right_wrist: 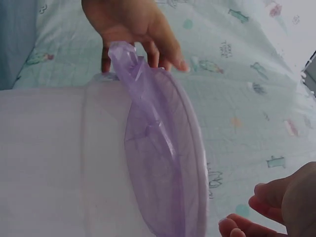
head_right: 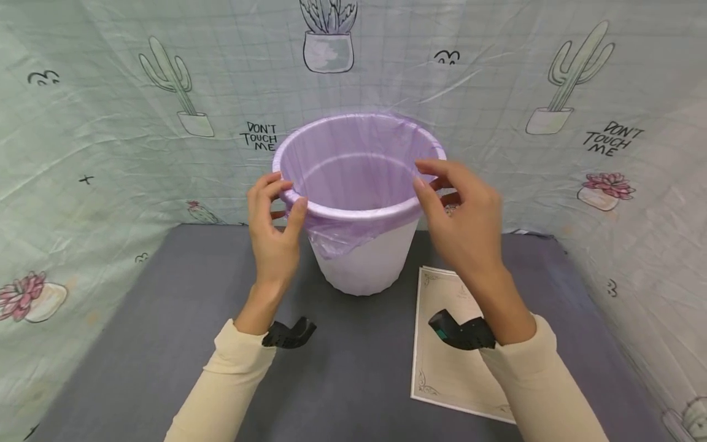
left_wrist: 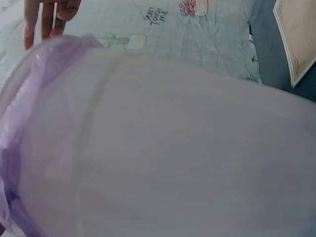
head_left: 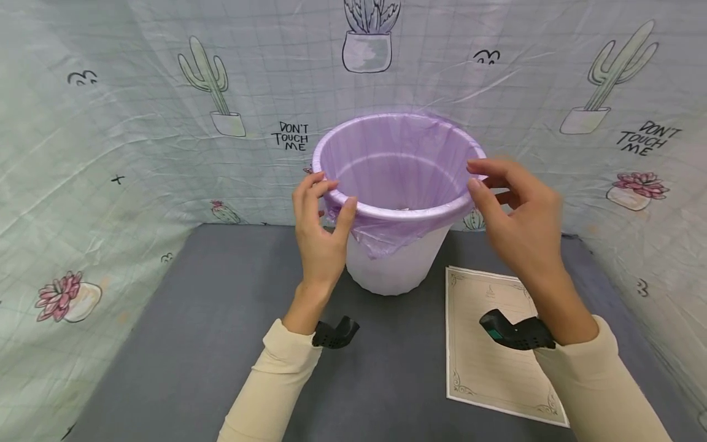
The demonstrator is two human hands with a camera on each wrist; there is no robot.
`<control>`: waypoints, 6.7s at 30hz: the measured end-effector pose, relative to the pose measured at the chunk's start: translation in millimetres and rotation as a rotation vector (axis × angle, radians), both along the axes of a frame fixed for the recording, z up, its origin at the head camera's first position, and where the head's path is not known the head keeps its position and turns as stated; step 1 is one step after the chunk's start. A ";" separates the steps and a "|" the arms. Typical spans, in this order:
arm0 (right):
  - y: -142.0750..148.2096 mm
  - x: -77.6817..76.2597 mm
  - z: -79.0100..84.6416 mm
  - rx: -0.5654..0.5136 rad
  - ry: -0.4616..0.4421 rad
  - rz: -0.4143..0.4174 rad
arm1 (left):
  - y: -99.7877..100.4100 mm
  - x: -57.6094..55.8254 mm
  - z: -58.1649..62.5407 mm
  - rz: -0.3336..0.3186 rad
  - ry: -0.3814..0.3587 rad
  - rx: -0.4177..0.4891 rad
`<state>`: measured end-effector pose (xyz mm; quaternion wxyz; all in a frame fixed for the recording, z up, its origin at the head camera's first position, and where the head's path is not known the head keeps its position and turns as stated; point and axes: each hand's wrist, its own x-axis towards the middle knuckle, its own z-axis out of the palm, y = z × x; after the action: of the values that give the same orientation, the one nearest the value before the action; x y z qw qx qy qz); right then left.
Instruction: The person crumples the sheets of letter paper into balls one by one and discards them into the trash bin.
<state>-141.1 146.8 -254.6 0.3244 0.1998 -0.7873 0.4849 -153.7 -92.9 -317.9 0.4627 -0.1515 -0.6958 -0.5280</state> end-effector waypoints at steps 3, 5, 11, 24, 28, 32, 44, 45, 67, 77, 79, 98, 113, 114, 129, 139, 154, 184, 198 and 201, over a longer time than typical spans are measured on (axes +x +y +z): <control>8.1 11.4 -5.3 0.013 0.015 0.015 | -0.9 12.7 -3.1 -0.010 0.064 0.047; 14.1 18.8 -11.0 0.021 0.026 0.017 | 0.4 24.6 -6.5 -0.027 0.122 0.079; 36.9 37.4 -43.1 -0.022 0.004 -0.015 | 14.9 52.9 -39.2 -0.042 0.319 -0.117; 97.8 68.8 -142.1 -0.054 -0.313 -0.275 | 73.7 74.7 -140.4 -0.399 -0.143 -0.544; 111.8 68.9 -173.3 -0.084 -0.400 -0.312 | 94.6 76.8 -159.1 -0.522 -0.387 -0.309; 121.1 67.1 -197.6 -0.108 -0.502 -0.384 | 111.1 77.4 -171.0 -0.514 -0.524 -0.183; 131.0 70.8 -231.1 0.047 -0.650 -0.510 | 126.8 81.0 -182.3 -0.514 -0.755 -0.263; 130.9 70.2 -232.4 0.059 -0.646 -0.503 | 127.5 81.3 -182.0 -0.516 -0.771 -0.278; 121.0 67.1 -244.3 0.355 -0.465 -0.360 | 132.0 76.1 -189.8 -0.629 -0.773 0.135; 109.0 66.6 -236.6 0.373 -0.489 -0.300 | 137.1 83.3 -186.1 -0.564 -0.661 0.002; 106.8 66.7 -234.8 0.366 -0.489 -0.281 | 138.6 85.3 -184.6 -0.543 -0.656 0.003; 61.6 59.7 -183.1 0.206 0.014 -0.038 | 105.6 92.9 -111.8 -0.434 -0.407 0.062; 33.1 52.9 -159.7 0.187 0.113 0.037 | 66.0 107.2 -60.5 -0.418 -0.376 -0.005; 31.2 53.9 -160.7 0.186 0.101 0.051 | 65.6 107.7 -59.7 -0.423 -0.373 -0.012; 53.2 59.3 -159.8 0.058 -0.198 -0.086 | 45.9 103.4 -51.6 -0.403 -0.438 0.101; 35.8 68.3 -141.2 0.073 -0.122 0.274 | 46.7 103.3 -50.5 -0.531 -0.312 -0.009; 4.8 80.2 -140.6 0.091 -0.089 0.531 | 53.8 97.5 -52.6 -0.449 0.094 -0.326; 20.7 78.0 -152.7 0.007 -0.294 0.330 | 31.8 87.8 -58.8 -0.221 -0.063 -0.340; 38.7 70.8 -152.4 -0.246 -0.203 0.569 | 12.4 80.9 -58.2 -0.213 -0.098 -0.194; 36.1 70.4 -152.0 -0.327 -0.173 0.544 | 15.8 81.7 -57.4 -0.147 -0.092 -0.182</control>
<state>-70.8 182.9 -406.6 0.1424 0.3061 -0.6414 0.6889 -72.0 -77.1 -375.3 0.3746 -0.2189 -0.7485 -0.5015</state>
